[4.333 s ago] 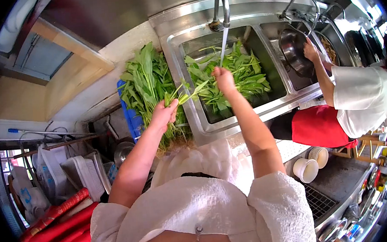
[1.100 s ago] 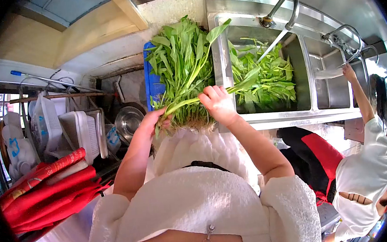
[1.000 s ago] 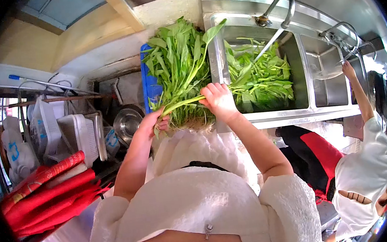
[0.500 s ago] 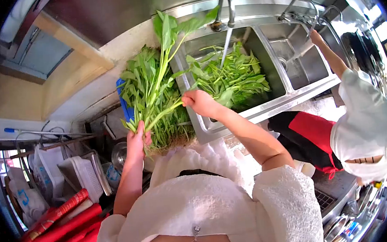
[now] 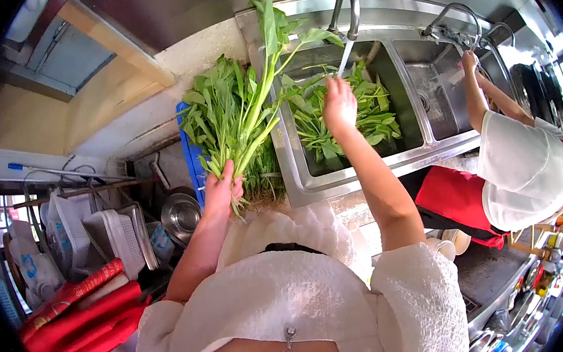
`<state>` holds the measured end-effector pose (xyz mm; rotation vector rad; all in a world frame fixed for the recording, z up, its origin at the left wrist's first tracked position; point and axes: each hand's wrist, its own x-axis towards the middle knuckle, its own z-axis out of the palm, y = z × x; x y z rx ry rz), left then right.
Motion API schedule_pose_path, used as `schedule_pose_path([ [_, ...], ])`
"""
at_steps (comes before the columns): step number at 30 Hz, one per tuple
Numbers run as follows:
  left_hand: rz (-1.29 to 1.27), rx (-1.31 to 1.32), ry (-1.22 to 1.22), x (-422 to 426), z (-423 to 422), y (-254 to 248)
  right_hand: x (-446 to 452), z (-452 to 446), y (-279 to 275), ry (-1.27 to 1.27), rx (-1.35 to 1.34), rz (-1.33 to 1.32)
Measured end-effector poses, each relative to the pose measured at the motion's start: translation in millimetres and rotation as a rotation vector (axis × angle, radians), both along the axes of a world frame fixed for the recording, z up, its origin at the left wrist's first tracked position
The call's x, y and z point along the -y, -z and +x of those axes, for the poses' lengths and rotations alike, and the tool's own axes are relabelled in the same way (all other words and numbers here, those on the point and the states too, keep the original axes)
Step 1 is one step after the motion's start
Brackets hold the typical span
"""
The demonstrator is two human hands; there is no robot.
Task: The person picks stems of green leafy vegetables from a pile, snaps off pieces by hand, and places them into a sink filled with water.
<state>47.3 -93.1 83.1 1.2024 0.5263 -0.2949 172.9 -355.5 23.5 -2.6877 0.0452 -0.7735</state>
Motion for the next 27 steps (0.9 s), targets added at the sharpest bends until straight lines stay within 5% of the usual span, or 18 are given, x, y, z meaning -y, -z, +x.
schedule_pose_path([
  [2,-0.046,-0.008,-0.012,-1,-1,2,-28,-28,-51,-0.506,-0.16,0.079],
  [4,-0.076,-0.016,0.025,-3,0,3,-55,-52,-67,-0.798,0.109,-0.142],
  [7,-0.111,-0.012,0.068,-3,2,1,-64,-56,-63,-0.921,-0.075,-0.062],
  [18,-0.034,-0.057,-0.028,22,2,-1,-93,-88,-73,-0.967,-0.19,0.025],
  [19,-0.108,-0.034,-0.024,22,1,-3,-97,-81,-59,-0.912,-0.076,0.272],
  [21,-0.158,0.009,-0.032,20,-2,-2,-76,-60,-48,-0.41,-0.296,0.725],
  [23,-0.136,0.008,-0.01,13,-6,-3,-43,-32,-51,-0.221,-0.264,0.659],
  [25,-0.085,0.011,0.042,5,-11,-3,-15,-18,-40,-0.286,-0.101,0.195],
  [27,-0.05,0.04,-0.019,0,-15,-7,-13,-19,-49,-0.261,-0.032,0.102],
])
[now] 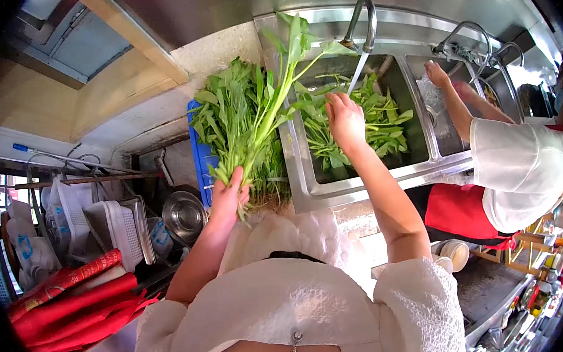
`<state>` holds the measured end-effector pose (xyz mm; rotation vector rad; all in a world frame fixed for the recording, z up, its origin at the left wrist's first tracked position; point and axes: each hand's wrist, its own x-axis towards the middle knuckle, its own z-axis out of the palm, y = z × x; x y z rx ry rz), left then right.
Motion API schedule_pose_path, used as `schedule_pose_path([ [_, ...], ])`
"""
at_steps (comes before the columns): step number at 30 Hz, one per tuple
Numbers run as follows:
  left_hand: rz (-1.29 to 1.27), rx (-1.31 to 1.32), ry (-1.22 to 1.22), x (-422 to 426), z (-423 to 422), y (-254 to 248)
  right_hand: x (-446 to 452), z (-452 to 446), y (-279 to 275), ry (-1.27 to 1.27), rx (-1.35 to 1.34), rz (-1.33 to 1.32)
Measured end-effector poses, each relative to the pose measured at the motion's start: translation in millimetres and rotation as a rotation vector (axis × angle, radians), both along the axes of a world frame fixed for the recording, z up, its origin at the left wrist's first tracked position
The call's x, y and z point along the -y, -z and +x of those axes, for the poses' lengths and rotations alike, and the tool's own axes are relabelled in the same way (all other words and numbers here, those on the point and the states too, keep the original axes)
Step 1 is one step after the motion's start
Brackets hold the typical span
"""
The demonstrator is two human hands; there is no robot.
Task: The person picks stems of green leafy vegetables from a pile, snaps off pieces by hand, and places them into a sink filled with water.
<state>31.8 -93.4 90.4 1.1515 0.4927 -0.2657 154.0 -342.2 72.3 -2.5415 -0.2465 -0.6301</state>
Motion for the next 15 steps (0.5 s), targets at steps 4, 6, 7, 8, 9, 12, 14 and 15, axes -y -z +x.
schedule_pose_path([
  [4,0.173,0.115,-0.03,-19,-8,-2,-31,-16,-45,-0.283,0.206,-0.042],
  [6,0.236,0.167,0.017,-24,-10,-12,-59,-24,-55,-0.382,0.241,-0.04],
  [7,0.235,0.17,0.017,-26,-10,-12,-69,-26,-56,-0.415,0.226,-0.038],
  [8,0.323,0.217,0.054,-28,-9,-10,-74,-25,-56,-0.416,0.229,-0.039],
  [9,0.413,0.263,0.088,-31,-9,-9,-80,-24,-53,-0.492,0.231,-0.058],
  [12,0.464,0.306,0.148,-37,-9,-4,-87,-25,-48,-0.65,0.148,-0.072],
  [14,0.489,0.334,0.143,-38,-8,-2,-90,-28,-46,-0.743,0.007,-0.058],
  [15,0.514,0.366,0.14,-38,-7,-1,-91,-29,-46,-0.745,0.006,-0.058],
])
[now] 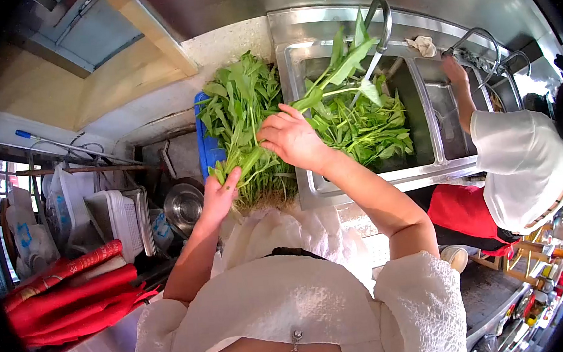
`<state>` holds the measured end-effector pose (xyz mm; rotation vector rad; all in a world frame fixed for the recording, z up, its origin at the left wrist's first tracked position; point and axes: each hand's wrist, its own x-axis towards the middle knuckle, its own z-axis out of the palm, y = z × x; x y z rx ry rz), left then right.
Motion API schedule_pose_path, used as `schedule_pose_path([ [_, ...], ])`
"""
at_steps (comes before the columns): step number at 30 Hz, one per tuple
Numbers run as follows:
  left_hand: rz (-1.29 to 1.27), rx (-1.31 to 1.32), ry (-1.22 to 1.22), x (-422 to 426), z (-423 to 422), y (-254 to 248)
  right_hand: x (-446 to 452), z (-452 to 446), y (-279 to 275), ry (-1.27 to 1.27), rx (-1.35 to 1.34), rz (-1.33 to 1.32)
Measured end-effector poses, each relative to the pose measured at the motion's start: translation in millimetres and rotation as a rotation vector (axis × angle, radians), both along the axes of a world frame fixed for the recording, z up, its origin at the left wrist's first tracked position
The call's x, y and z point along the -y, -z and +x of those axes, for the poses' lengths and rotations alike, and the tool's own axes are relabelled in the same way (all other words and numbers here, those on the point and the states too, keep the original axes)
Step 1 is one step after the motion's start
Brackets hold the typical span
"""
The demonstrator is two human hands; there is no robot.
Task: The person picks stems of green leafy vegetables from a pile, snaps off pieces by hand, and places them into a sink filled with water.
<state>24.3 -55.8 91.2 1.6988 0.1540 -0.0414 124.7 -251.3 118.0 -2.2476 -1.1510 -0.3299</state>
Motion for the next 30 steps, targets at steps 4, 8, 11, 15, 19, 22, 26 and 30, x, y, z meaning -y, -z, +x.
schedule_pose_path([
  [4,-0.107,-0.167,-0.038,2,-3,6,-6,-9,-1,0.039,-0.034,0.064],
  [8,-0.195,-0.204,-0.064,8,1,3,-14,-15,5,0.214,-0.042,0.174],
  [11,-0.298,-0.188,-0.083,11,8,-7,-21,-15,10,0.335,-0.095,0.282],
  [15,-0.42,-0.204,-0.114,16,14,-20,-19,0,31,0.584,-0.218,0.549],
  [19,-0.512,-0.333,-0.199,4,-4,-13,47,49,44,0.883,-0.245,0.77],
  [22,-0.684,-0.483,-0.133,-20,-11,-14,95,42,31,0.971,-0.116,0.301],
  [26,-0.969,-0.552,0.02,-32,-12,-10,124,38,69,1.105,0.075,-0.201],
  [30,-1.01,-0.572,0.048,-38,-15,-5,89,24,25,0.893,0.146,0.148],
])
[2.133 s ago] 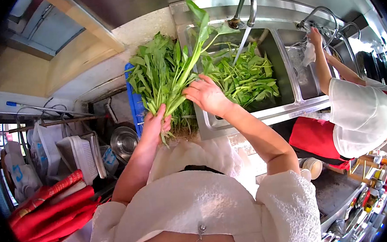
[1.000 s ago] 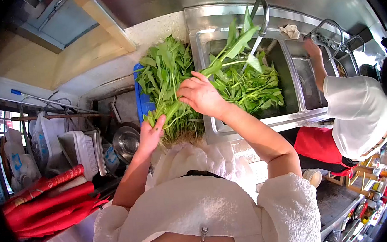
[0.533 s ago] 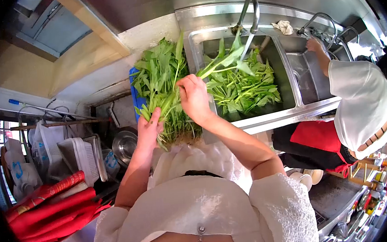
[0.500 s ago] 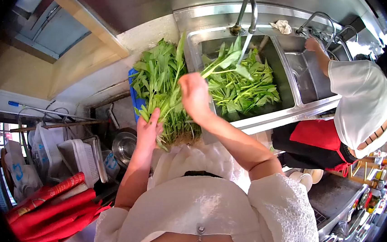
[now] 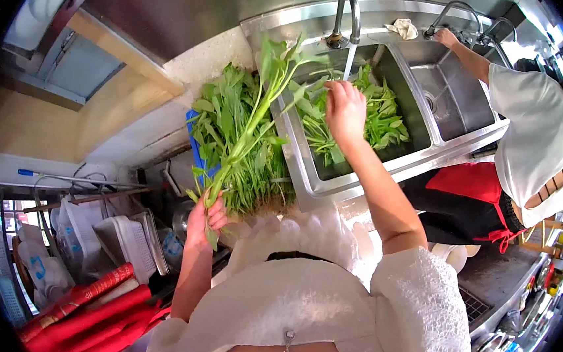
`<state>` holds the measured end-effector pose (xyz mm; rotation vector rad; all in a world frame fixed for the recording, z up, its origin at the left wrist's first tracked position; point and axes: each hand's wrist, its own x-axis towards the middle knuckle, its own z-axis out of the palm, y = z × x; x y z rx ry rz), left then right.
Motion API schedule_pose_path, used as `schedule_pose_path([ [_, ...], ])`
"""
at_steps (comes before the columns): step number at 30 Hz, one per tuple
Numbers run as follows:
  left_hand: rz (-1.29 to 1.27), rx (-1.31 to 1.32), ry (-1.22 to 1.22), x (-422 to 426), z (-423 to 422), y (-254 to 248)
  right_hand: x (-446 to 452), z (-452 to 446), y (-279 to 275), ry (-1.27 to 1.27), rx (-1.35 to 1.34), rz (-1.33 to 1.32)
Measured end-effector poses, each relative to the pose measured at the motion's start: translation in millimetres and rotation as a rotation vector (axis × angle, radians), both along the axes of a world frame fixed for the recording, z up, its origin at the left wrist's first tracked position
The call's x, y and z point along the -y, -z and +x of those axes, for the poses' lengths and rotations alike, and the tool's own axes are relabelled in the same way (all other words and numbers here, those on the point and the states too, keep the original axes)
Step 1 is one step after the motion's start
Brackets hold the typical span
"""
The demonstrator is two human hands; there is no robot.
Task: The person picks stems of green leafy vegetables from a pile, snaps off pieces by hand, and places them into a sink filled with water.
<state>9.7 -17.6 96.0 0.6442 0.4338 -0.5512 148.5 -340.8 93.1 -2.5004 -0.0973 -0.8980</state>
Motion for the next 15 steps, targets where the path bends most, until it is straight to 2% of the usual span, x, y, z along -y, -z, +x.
schedule_pose_path([
  [4,0.117,0.028,0.002,-6,1,-5,-11,8,-30,-0.151,0.147,0.049],
  [7,0.157,0.066,0.004,-16,-3,-5,-10,23,-32,-0.292,0.158,-0.115],
  [11,0.249,0.09,0.007,-27,-5,-11,-15,29,-32,-0.458,0.072,-0.272],
  [13,0.312,0.075,-0.022,-30,-7,-13,-19,26,-26,-0.7,-0.165,-0.319],
  [15,0.333,0.059,-0.043,-34,-6,-11,-21,21,-16,-0.752,-0.244,-0.368],
])
